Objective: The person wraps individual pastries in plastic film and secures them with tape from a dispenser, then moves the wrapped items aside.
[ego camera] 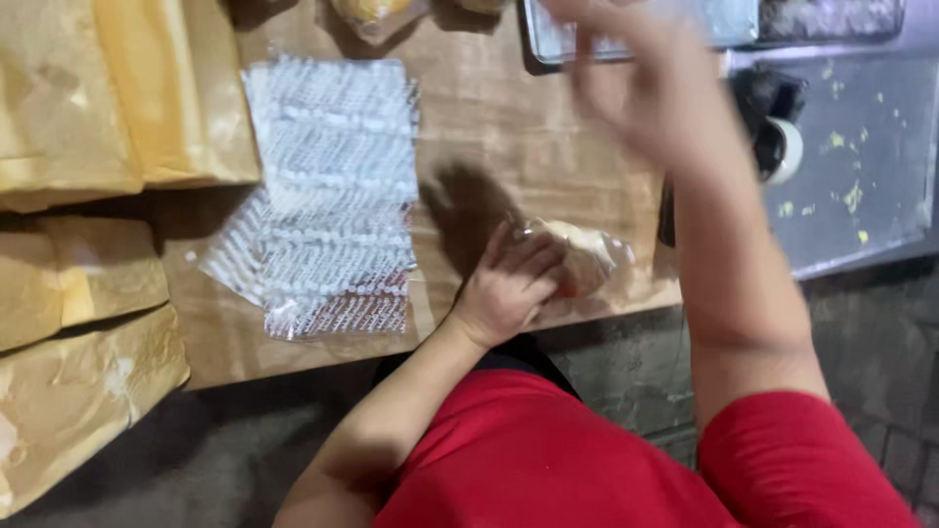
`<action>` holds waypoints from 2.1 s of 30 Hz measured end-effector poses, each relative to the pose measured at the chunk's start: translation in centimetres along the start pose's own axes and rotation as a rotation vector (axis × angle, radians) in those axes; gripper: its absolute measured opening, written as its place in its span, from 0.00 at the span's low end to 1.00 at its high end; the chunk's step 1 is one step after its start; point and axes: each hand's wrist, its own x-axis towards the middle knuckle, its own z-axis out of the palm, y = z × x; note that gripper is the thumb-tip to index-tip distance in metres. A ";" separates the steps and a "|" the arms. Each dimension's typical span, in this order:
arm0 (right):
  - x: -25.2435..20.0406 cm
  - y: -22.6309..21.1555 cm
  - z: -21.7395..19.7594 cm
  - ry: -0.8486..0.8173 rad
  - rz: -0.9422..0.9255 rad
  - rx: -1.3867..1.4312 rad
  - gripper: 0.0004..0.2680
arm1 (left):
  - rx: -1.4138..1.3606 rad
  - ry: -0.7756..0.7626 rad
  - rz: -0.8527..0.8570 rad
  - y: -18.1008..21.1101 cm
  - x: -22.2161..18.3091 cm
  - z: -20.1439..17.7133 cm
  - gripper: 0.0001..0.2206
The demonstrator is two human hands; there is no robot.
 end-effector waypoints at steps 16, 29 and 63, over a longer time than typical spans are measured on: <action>-24.3 12.7 -3.0 0.442 1.182 0.925 0.12 | 0.153 -0.097 0.113 3.7 0.8 0.6 0.21; -32.7 9.8 3.9 0.670 0.836 1.276 0.07 | 0.259 -0.023 0.007 6.5 1.7 3.7 0.17; -28.1 1.3 6.2 0.134 0.561 0.330 0.30 | 0.224 -0.163 -0.040 7.3 4.7 2.6 0.25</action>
